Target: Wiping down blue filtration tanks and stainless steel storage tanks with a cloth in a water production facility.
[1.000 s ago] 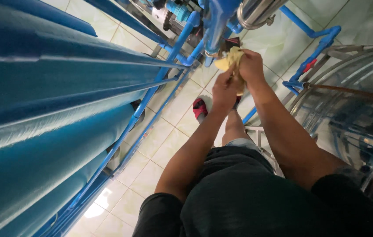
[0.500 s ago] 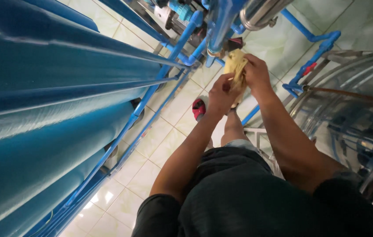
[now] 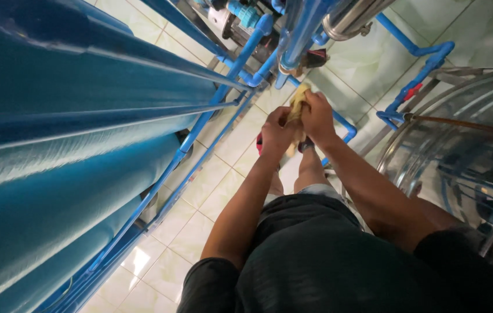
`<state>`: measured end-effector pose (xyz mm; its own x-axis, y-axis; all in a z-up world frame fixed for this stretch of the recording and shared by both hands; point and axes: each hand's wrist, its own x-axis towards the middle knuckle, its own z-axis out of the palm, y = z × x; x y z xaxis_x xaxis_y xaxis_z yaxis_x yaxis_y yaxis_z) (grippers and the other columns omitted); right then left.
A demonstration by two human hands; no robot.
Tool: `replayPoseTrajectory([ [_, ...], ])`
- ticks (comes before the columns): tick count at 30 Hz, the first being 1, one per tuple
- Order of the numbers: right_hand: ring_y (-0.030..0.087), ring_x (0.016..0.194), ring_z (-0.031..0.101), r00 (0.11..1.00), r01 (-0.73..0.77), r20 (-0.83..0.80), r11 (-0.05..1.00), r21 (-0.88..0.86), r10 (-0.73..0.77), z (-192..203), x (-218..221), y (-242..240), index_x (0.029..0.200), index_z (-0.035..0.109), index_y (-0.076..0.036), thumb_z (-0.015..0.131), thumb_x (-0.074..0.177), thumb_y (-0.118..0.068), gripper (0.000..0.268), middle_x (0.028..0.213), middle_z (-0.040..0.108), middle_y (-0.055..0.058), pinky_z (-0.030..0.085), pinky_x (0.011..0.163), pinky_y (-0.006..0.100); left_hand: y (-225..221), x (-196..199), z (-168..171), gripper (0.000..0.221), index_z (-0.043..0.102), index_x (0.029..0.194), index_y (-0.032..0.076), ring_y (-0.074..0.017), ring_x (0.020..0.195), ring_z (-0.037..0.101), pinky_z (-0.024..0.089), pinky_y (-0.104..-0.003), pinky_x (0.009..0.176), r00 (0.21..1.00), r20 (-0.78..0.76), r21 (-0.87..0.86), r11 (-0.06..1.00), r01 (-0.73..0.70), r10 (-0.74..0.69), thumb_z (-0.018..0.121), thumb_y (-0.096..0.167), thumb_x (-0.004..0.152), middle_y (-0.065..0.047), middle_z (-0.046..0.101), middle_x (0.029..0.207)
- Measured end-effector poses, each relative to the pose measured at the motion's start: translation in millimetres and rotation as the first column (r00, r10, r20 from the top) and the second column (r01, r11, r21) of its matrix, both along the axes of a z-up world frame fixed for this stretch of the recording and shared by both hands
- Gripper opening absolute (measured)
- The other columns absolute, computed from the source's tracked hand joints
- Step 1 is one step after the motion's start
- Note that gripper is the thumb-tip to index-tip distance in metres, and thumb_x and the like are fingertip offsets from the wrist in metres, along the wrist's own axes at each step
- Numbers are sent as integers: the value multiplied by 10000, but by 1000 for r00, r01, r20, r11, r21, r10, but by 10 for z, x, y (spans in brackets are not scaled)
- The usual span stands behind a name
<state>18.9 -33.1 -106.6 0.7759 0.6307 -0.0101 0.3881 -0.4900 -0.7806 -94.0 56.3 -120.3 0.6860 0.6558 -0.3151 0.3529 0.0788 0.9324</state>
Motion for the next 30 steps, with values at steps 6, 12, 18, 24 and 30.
replayPoseTrajectory([
  [6,384,1103,604,992,79,60,929,362,-107,789,7,314,1366,580,17,546,978,11,390,1168,612,217,493,1000,454,385,279,556,291,696,1127,89,-172,931,681,562,-297,705,949,116,219,924,-313,294,746,27,847,-71,681,1080],
  [12,364,1202,577,973,51,163,845,532,-161,1035,116,694,1425,573,-10,635,1034,55,402,1313,536,196,505,1052,402,588,770,1019,397,677,1281,107,-254,1207,641,587,-319,925,844,520,290,902,-320,133,635,-64,924,-88,628,1325],
  [18,333,1116,628,972,60,183,904,423,-150,599,240,585,1287,660,-16,611,909,106,400,1179,602,149,539,979,375,564,794,528,445,704,1288,122,-283,1237,679,551,-322,1042,894,430,363,882,-300,127,635,-94,905,-102,667,1332],
  [24,349,1057,654,976,-26,213,937,347,-51,1144,458,543,1235,699,-8,610,843,121,422,1132,629,159,546,953,390,635,786,942,438,736,1253,142,-248,1161,710,576,-308,965,922,368,395,877,-275,124,671,-82,882,-89,706,1282],
  [30,330,1120,642,930,-143,365,875,463,-41,2320,536,445,1243,687,-14,681,866,131,405,1207,623,157,526,1020,370,611,740,2454,501,697,1339,117,-188,1212,677,549,-262,1036,764,642,278,907,-315,69,708,-114,895,-92,687,1304],
])
